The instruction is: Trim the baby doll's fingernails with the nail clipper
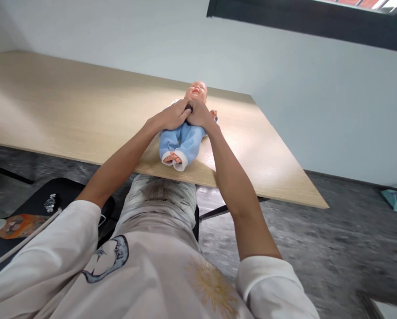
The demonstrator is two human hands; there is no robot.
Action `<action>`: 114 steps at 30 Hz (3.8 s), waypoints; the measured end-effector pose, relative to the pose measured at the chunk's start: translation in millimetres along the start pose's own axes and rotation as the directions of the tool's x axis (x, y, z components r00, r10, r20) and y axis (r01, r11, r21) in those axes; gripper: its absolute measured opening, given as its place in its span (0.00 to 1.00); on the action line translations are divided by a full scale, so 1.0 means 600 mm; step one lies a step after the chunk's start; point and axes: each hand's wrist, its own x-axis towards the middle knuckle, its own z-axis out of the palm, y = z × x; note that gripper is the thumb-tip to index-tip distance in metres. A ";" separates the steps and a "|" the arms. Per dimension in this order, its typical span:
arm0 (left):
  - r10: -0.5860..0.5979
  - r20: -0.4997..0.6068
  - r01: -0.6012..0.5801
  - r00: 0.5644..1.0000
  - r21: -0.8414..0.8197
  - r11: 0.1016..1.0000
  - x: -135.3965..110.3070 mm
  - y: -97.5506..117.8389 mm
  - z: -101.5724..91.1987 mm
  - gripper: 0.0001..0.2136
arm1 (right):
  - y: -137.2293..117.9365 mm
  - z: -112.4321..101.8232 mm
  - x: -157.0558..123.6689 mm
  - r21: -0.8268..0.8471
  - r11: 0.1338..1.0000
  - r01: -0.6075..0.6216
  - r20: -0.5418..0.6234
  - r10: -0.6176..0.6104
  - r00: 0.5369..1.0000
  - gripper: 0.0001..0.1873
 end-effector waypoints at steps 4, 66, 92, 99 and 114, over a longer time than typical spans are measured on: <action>-0.008 0.001 0.008 1.000 0.006 1.000 -0.002 0.003 -0.001 0.14 | -0.010 -0.004 -0.002 0.018 1.000 -0.003 0.004 0.003 1.000 0.10; -0.063 0.058 0.052 0.996 0.173 0.984 -0.009 0.024 -0.004 0.21 | 0.015 0.004 0.002 0.067 0.998 0.023 -0.035 -0.021 0.999 0.08; -0.049 0.060 0.036 0.997 0.207 0.978 -0.007 0.032 -0.002 0.21 | 0.023 0.003 0.003 0.068 0.997 0.020 -0.044 -0.017 0.999 0.06; -0.055 0.078 0.033 0.995 0.263 0.964 -0.003 0.035 0.000 0.21 | 0.033 0.005 0.003 0.052 0.998 0.026 -0.055 -0.023 0.998 0.11; -0.029 0.039 0.020 0.999 0.213 0.977 -0.001 0.021 0.008 0.21 | 0.042 0.004 0.004 0.058 0.998 0.025 -0.044 -0.022 0.999 0.09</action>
